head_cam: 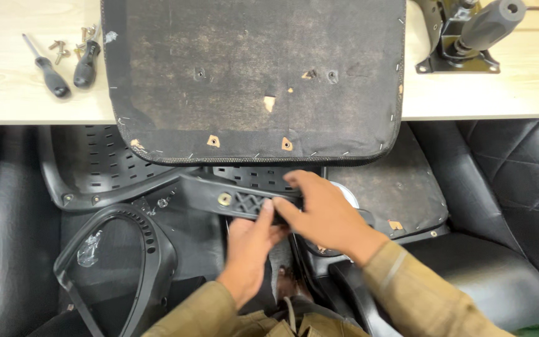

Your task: The person assembles a chair by attaching plastic side frames to a fabric seat cushion using screws and a screwdriver. They align the frames, insert screws, and tighten them to secure the parts together.

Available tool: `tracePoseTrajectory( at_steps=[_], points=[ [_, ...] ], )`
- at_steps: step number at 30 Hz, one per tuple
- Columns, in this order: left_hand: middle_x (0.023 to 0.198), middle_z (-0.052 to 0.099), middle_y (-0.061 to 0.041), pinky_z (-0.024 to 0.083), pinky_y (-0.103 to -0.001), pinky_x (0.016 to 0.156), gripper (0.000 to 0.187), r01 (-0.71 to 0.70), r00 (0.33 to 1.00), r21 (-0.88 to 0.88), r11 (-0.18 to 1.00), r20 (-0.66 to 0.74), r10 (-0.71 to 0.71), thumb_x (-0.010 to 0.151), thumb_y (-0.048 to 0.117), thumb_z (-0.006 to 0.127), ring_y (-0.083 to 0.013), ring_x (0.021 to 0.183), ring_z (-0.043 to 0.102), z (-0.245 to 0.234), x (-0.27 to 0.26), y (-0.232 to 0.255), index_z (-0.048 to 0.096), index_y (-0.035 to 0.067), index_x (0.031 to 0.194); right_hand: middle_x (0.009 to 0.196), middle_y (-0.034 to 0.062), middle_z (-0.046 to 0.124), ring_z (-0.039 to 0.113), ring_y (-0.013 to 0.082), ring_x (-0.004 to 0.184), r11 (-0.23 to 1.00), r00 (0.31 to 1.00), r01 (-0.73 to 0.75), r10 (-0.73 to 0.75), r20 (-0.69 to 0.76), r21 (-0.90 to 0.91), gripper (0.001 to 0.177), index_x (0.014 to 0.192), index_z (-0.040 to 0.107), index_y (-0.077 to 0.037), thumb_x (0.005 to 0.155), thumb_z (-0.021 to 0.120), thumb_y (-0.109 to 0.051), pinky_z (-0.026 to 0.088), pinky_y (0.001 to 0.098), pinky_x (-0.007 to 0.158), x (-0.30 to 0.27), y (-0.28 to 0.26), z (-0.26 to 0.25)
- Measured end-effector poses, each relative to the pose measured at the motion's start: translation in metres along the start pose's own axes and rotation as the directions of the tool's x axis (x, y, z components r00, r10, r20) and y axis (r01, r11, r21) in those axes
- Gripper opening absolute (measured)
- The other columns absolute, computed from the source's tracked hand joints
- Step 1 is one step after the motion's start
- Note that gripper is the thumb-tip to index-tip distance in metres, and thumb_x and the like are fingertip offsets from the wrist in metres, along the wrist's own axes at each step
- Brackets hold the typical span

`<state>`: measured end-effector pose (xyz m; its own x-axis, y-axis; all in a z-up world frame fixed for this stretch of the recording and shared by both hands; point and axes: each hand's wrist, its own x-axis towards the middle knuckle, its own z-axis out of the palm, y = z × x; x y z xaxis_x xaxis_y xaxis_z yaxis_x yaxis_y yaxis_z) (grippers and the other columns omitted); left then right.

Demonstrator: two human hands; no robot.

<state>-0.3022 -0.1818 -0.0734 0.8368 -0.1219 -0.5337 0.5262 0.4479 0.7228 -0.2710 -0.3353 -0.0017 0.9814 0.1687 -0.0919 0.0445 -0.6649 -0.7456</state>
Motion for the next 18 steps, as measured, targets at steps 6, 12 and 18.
tracePoseTrajectory(
  at_steps=[6,12,18],
  points=[
    [0.121,0.068,-0.011,0.06,-0.041,0.09,0.046,-0.07,0.984,-0.067,0.995,-0.166,0.058,0.099,0.035,0.051,-0.0221,0.097,0.075,-0.01,-0.024,0.02,0.048,0.011,0.138,0.112,0.0104,0.074,0.068,0.02,0.105,0.986,0.975,-0.131,0.109,0.193,0.102,0.048,0.126,0.061,-0.006,0.087,0.071,-0.033,0.056,0.036,0.081,-0.02,0.036,-0.008],
    [0.127,0.057,-0.007,0.058,-0.045,0.082,0.056,-0.259,0.822,-0.104,0.96,-0.546,0.163,0.095,0.03,0.058,-0.0199,0.102,0.064,-0.034,-0.029,0.033,0.038,0.014,0.145,0.115,0.0079,0.073,0.071,0.0176,0.099,0.978,0.935,-0.152,0.095,0.342,0.145,0.042,0.125,0.063,-0.006,0.088,0.068,-0.026,0.056,0.0343,0.08,-0.011,0.021,0.015],
    [0.119,0.059,-0.008,0.05,-0.038,0.079,0.069,-0.276,0.614,0.194,0.942,-0.718,0.328,0.078,0.001,0.079,-0.0196,0.097,0.06,-0.074,-0.02,0.055,0.042,0.006,0.136,0.112,0.0095,0.073,0.071,0.0152,0.097,0.964,0.871,-0.146,0.019,0.49,0.223,0.038,0.124,0.062,-0.001,0.09,0.064,-0.018,0.058,0.0309,0.082,0.005,-0.005,0.036]
  ],
)
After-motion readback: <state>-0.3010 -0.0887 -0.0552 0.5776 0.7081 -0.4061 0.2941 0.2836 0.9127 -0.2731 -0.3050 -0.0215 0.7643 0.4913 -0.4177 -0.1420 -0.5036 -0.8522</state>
